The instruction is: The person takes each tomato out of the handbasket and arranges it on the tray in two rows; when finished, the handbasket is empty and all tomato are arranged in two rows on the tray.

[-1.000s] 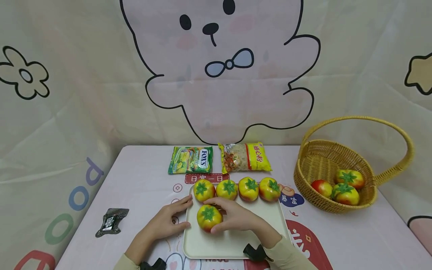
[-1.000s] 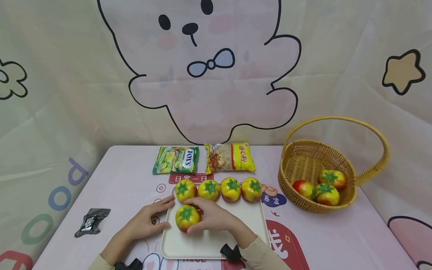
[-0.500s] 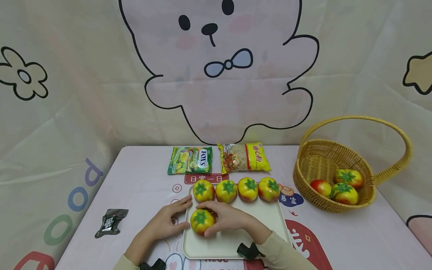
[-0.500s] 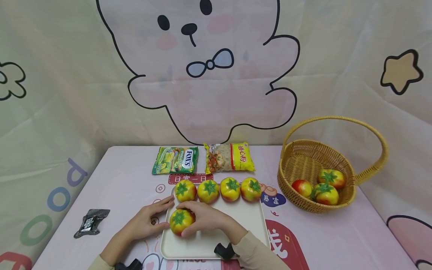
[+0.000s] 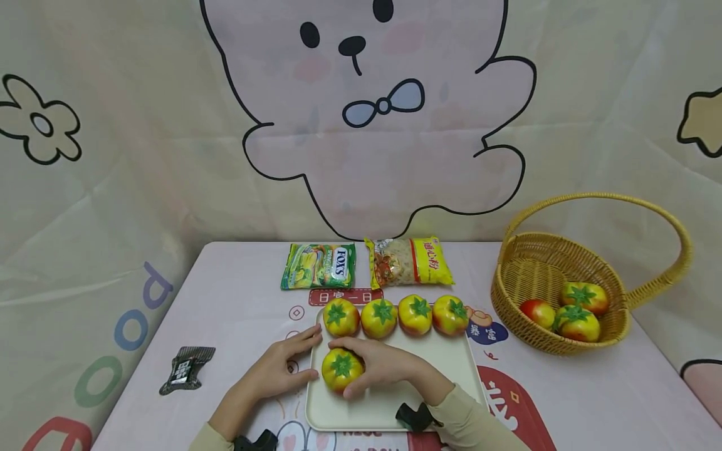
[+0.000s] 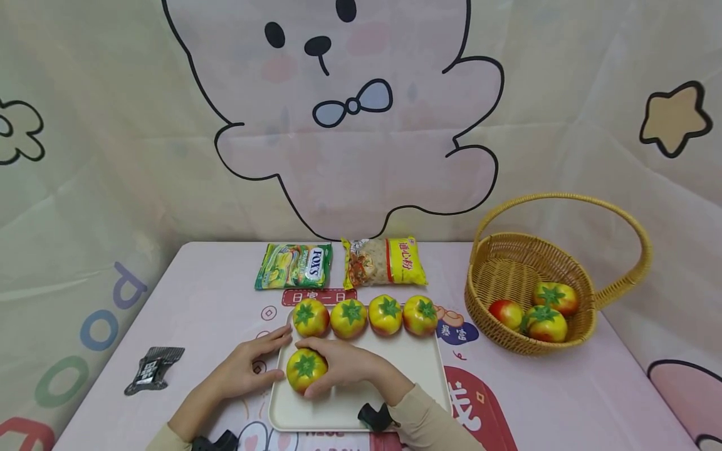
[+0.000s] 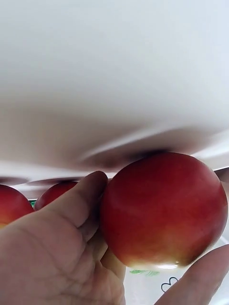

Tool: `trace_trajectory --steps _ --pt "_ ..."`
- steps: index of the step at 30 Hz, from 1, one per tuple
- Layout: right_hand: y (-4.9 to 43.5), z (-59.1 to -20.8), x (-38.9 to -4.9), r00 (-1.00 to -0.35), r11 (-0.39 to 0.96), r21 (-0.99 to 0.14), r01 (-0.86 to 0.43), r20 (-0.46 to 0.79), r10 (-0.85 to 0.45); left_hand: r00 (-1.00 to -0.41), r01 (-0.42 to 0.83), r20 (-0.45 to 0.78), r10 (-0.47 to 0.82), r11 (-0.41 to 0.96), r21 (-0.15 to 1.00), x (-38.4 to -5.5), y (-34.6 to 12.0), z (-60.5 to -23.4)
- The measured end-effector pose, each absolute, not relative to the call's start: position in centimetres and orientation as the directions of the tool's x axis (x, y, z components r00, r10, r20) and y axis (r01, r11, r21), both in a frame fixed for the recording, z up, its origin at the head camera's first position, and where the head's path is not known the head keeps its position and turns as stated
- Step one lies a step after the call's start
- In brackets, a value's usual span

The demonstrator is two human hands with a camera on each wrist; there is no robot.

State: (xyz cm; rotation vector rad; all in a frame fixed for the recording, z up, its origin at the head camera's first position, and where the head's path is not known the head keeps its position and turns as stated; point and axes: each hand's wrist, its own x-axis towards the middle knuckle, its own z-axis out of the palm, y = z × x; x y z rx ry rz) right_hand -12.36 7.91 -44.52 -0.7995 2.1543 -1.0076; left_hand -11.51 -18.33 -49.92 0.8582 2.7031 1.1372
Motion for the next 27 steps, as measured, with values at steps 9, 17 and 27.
trace_trajectory --steps 9,17,27 --pt "7.95 -44.63 -12.47 -0.627 0.529 -0.809 -0.257 -0.278 -0.728 -0.833 0.478 0.144 0.534 0.563 0.674 -11.55 -18.31 -49.79" --pt "8.07 -44.68 -12.67 -0.633 0.510 -0.823 -0.249 -0.260 -0.729 -0.835 0.475 0.145 0.531 0.561 0.678 -11.58 -18.38 -49.84" --pt "8.17 -44.75 -12.78 -0.635 0.486 -0.830 -0.272 -0.225 -0.739 -0.834 0.470 0.135 0.536 0.558 0.685 -11.60 -18.37 -49.84"
